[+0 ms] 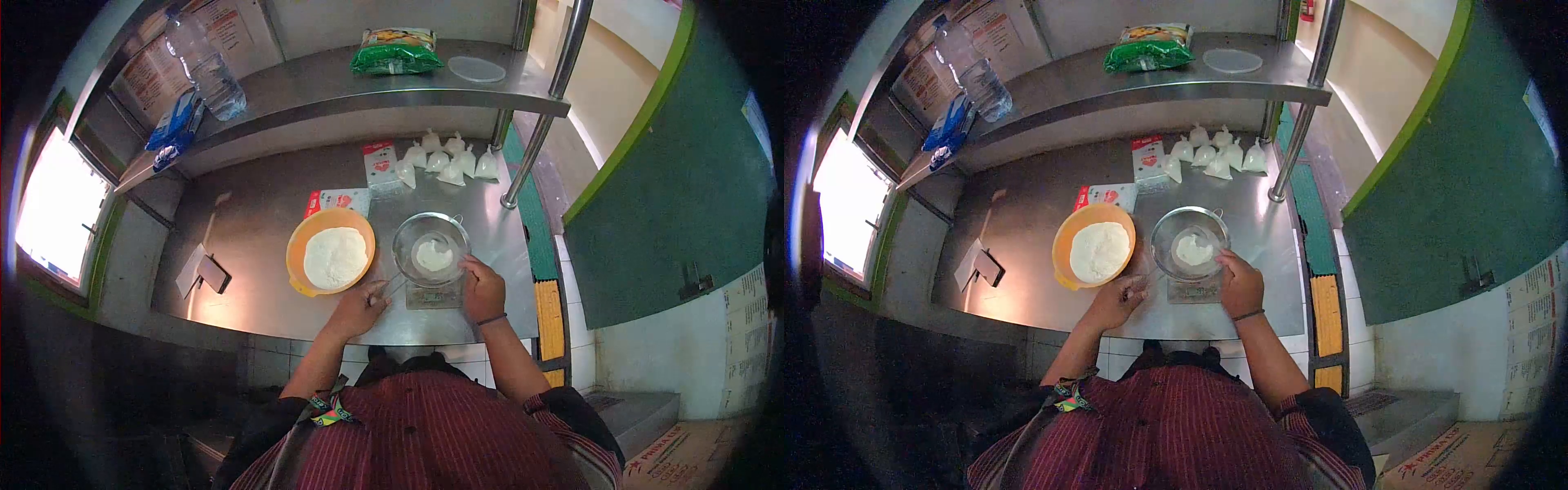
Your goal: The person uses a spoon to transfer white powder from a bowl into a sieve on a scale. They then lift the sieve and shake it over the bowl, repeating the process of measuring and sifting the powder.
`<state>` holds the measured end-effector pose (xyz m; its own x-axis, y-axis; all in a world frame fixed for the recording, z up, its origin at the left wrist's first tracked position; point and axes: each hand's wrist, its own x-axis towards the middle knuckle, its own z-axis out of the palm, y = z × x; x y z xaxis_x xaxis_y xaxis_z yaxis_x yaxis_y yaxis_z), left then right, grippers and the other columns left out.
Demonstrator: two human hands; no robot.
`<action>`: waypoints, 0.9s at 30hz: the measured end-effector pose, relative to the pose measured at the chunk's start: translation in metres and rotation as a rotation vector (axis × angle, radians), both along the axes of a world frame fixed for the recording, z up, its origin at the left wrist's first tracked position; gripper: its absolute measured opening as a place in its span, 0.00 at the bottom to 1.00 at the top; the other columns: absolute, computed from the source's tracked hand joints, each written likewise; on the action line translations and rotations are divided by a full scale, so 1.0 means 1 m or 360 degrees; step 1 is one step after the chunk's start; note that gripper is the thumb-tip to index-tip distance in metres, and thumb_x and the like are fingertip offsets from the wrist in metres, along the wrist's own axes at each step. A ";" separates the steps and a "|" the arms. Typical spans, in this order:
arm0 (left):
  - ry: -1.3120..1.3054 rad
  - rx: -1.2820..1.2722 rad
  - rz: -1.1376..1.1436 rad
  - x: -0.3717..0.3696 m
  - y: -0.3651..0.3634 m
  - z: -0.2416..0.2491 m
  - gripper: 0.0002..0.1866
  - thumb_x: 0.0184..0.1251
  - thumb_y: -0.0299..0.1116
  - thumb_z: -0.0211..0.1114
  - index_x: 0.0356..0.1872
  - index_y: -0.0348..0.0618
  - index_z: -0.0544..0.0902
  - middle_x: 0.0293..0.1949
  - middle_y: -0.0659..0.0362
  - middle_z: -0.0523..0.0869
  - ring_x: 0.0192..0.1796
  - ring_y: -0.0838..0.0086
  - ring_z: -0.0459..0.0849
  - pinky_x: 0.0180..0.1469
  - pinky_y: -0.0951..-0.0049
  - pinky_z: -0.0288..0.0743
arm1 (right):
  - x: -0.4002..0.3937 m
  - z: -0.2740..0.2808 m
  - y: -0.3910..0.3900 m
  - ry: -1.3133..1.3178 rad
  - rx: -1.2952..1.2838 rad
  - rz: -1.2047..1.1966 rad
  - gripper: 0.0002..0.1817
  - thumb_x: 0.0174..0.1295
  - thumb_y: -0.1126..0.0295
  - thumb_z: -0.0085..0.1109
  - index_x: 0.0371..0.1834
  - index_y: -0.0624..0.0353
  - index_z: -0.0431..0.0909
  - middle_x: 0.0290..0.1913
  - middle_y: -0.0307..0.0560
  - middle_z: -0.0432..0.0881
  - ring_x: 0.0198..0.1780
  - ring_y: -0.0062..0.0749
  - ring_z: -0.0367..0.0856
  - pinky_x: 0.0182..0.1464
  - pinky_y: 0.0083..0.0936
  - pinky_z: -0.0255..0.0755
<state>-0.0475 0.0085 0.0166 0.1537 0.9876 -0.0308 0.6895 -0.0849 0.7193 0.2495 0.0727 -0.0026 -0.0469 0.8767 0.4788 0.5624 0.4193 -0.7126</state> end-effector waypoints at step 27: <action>-0.0002 -0.0039 0.0014 -0.001 0.001 -0.003 0.24 0.71 0.39 0.68 0.65 0.41 0.81 0.35 0.47 0.87 0.36 0.61 0.86 0.43 0.61 0.79 | 0.001 0.014 -0.005 -0.0147 0.0065 0.0064 0.13 0.67 0.78 0.53 0.51 0.62 0.83 0.56 0.55 0.87 0.58 0.49 0.85 0.61 0.40 0.80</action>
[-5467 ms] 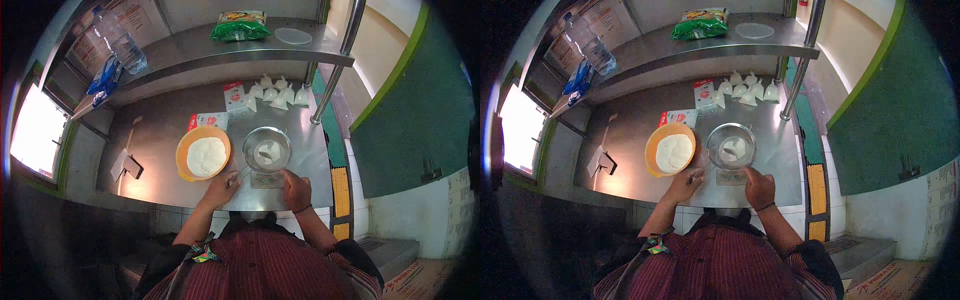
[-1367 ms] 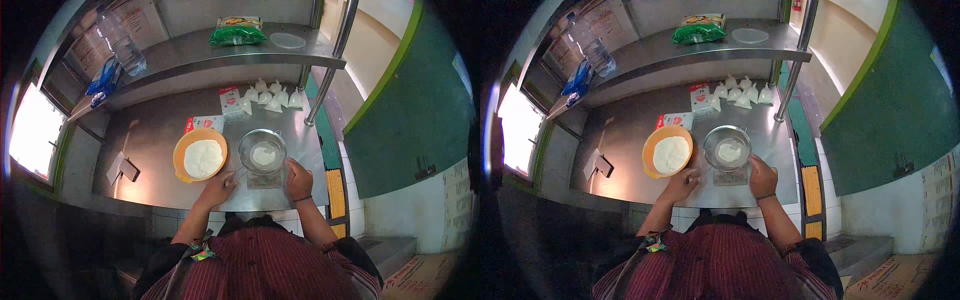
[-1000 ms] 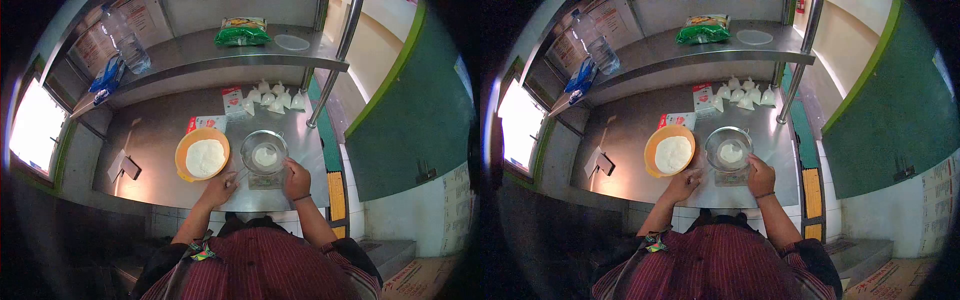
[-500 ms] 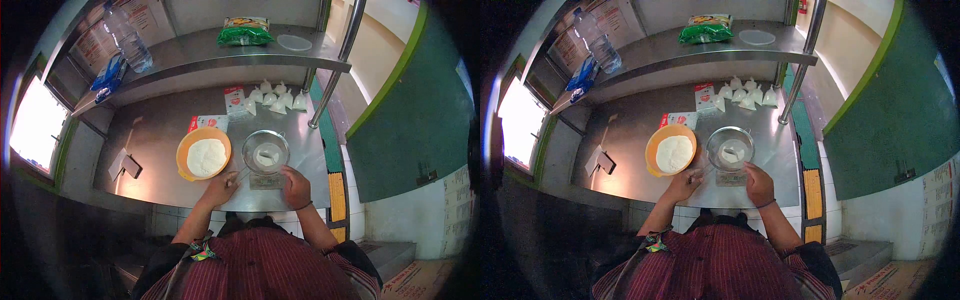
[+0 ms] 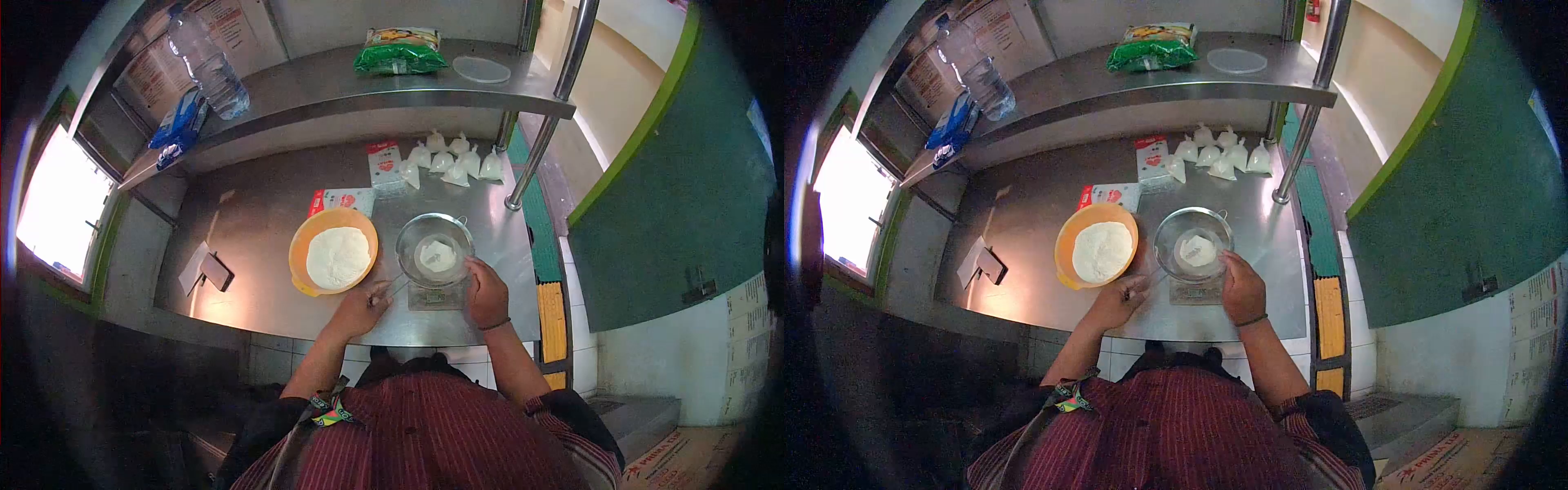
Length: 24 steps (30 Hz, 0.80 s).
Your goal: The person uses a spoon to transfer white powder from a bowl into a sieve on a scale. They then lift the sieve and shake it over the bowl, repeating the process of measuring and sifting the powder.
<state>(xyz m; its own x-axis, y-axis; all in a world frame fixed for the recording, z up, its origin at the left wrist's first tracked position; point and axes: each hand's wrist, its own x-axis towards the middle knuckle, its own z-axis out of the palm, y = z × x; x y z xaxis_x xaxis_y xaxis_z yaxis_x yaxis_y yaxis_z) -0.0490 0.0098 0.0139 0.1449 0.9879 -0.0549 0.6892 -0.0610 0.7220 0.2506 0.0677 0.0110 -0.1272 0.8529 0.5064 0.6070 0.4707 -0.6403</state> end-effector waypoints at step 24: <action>-0.0038 0.0014 0.0018 0.005 0.001 0.008 0.23 0.71 0.38 0.68 0.63 0.39 0.82 0.39 0.46 0.89 0.37 0.59 0.87 0.46 0.61 0.80 | 0.006 -0.017 -0.005 -0.0013 0.0083 0.0123 0.15 0.69 0.77 0.51 0.56 0.62 0.81 0.57 0.57 0.86 0.58 0.51 0.86 0.62 0.40 0.79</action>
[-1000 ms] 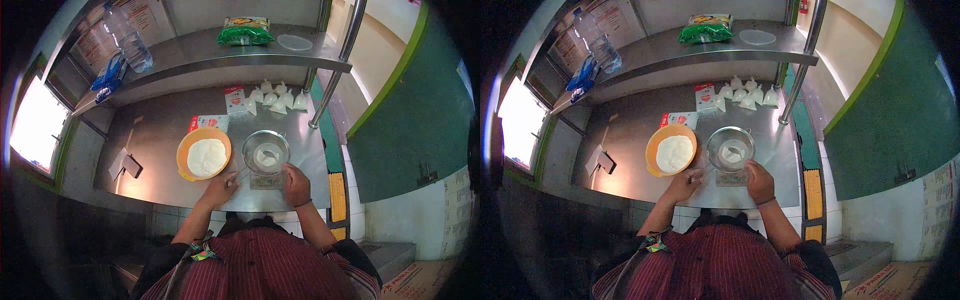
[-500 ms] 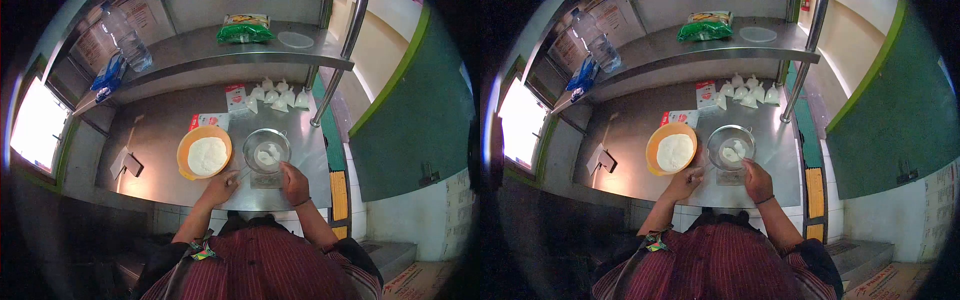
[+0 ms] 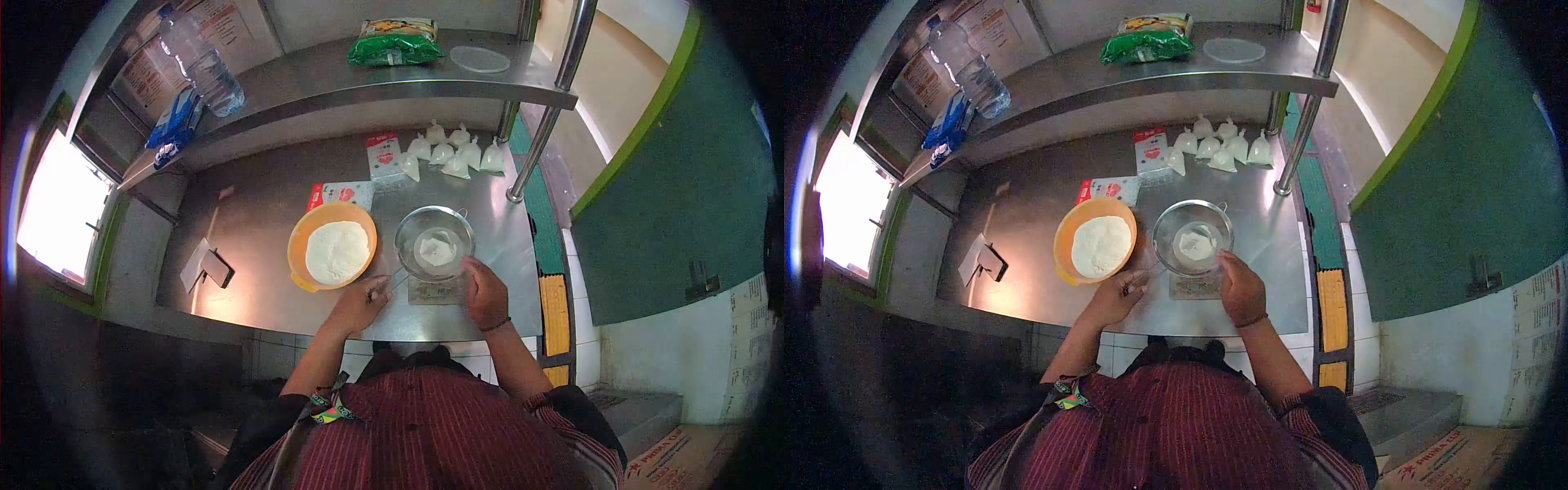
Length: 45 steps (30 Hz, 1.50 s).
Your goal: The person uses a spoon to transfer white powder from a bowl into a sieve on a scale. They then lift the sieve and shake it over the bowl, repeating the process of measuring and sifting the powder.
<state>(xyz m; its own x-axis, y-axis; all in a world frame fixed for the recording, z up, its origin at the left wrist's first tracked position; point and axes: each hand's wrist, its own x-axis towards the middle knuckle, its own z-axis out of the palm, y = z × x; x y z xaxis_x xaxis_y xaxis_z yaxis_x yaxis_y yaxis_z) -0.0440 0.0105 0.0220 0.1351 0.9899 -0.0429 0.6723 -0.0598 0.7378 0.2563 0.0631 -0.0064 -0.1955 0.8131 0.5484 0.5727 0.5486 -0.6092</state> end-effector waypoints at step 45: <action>0.0028 -0.0084 0.0021 0.000 0.001 0.012 0.24 0.70 0.41 0.70 0.63 0.41 0.82 0.42 0.44 0.88 0.39 0.60 0.87 0.47 0.61 0.80 | 0.013 0.002 0.000 -0.0188 -0.0039 0.0057 0.15 0.64 0.77 0.55 0.53 0.60 0.82 0.57 0.53 0.87 0.55 0.48 0.88 0.58 0.38 0.82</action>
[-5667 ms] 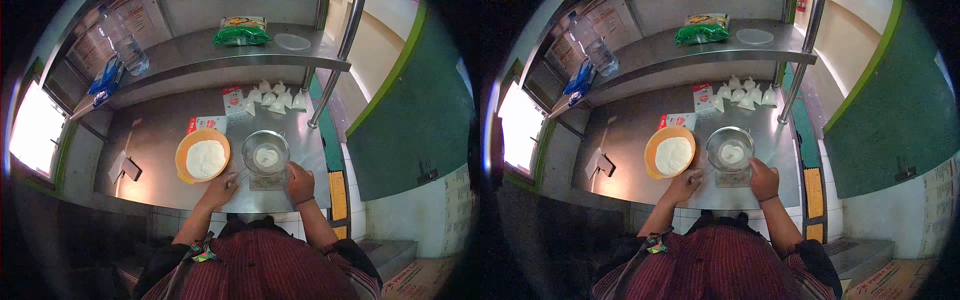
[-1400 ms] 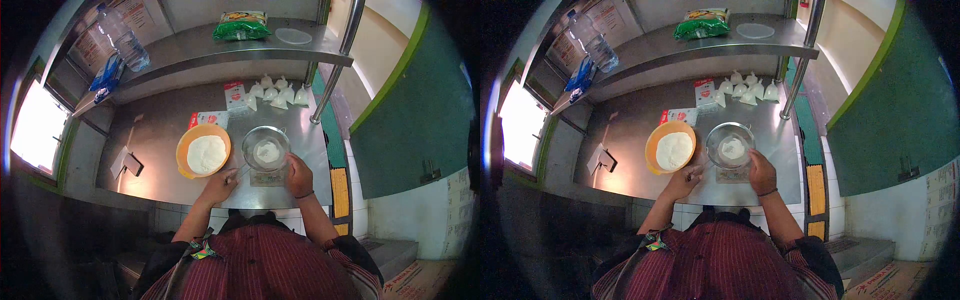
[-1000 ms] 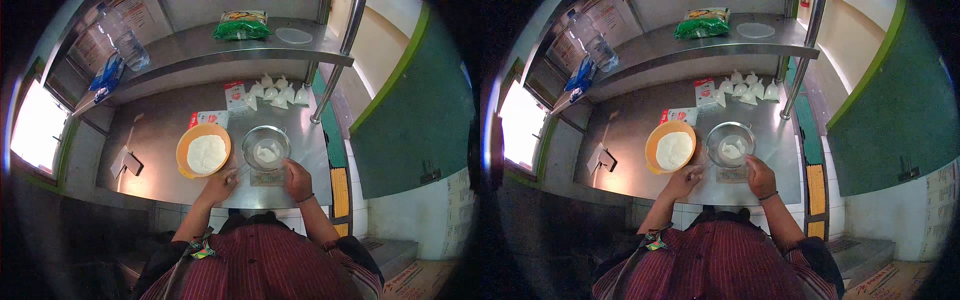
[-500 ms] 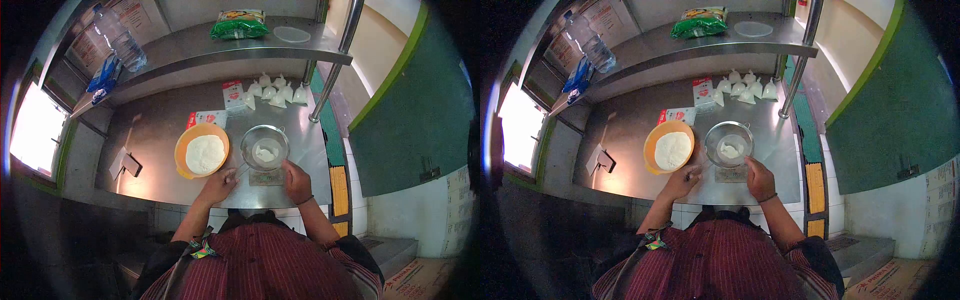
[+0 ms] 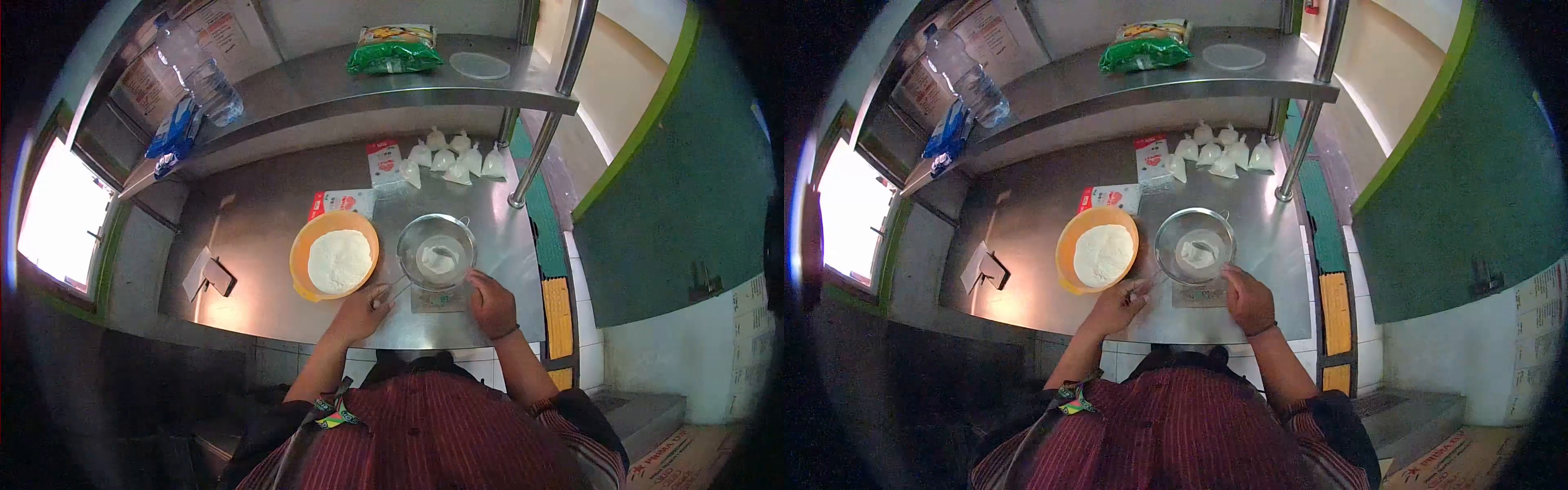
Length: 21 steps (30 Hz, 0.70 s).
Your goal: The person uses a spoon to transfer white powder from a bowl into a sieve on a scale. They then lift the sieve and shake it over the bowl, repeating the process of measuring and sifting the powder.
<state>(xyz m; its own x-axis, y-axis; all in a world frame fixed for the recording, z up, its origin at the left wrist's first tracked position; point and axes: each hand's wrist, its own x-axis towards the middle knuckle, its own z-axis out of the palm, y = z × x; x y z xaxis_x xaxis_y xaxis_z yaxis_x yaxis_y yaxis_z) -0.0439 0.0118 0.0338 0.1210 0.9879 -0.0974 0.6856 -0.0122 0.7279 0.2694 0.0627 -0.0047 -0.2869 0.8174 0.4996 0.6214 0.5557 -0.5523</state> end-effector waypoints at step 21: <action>0.0078 0.0128 -0.0021 -0.003 0.000 -0.001 0.24 0.70 0.41 0.70 0.62 0.37 0.82 0.45 0.44 0.89 0.40 0.59 0.87 0.48 0.61 0.80 | -0.016 0.009 -0.027 -0.0029 -0.0093 0.0091 0.14 0.65 0.78 0.55 0.53 0.62 0.82 0.57 0.56 0.87 0.56 0.49 0.88 0.58 0.39 0.82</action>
